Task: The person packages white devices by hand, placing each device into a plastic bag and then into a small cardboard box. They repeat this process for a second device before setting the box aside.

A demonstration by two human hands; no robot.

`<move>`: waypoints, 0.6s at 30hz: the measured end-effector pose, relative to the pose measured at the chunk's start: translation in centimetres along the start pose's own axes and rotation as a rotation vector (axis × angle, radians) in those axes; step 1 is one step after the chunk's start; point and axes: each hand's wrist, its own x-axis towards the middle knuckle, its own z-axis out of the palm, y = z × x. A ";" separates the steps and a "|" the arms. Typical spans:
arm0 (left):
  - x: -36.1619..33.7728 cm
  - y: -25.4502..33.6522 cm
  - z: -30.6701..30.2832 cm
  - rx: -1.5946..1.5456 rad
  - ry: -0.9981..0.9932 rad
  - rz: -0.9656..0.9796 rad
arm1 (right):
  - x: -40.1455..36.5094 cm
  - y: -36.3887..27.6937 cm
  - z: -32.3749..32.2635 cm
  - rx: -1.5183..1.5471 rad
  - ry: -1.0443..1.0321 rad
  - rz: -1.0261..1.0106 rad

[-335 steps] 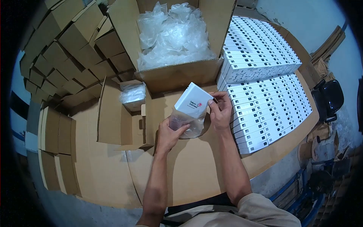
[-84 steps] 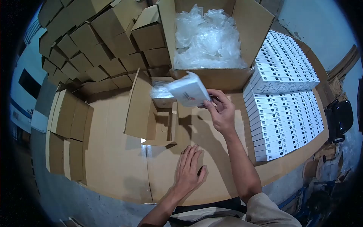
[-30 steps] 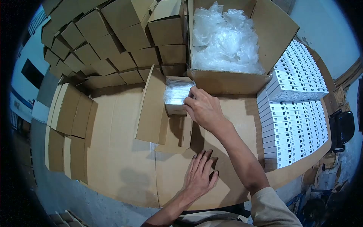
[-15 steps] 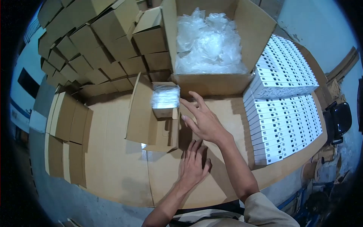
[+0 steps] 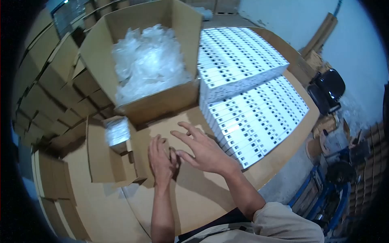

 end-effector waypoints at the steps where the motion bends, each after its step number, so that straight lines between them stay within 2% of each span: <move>1: 0.4 0.0 0.2 0.004 -0.008 -0.011 | -0.7 0.1 -0.5 0.002 0.004 0.009; 5: 1.6 0.2 0.5 -0.003 -0.057 -0.078 | -3.2 0.0 -2.8 -0.077 0.090 0.000; 9: 2.1 0.1 0.6 0.022 -0.075 -0.079 | -6.6 0.2 -4.5 -0.123 0.140 0.068; 12: 1.9 0.0 1.0 0.046 -0.084 -0.080 | -10.0 -0.3 -5.4 -0.276 0.249 0.132; 18: 1.7 -0.3 1.3 0.048 -0.077 -0.070 | -18.8 1.7 -3.3 -0.501 0.327 0.327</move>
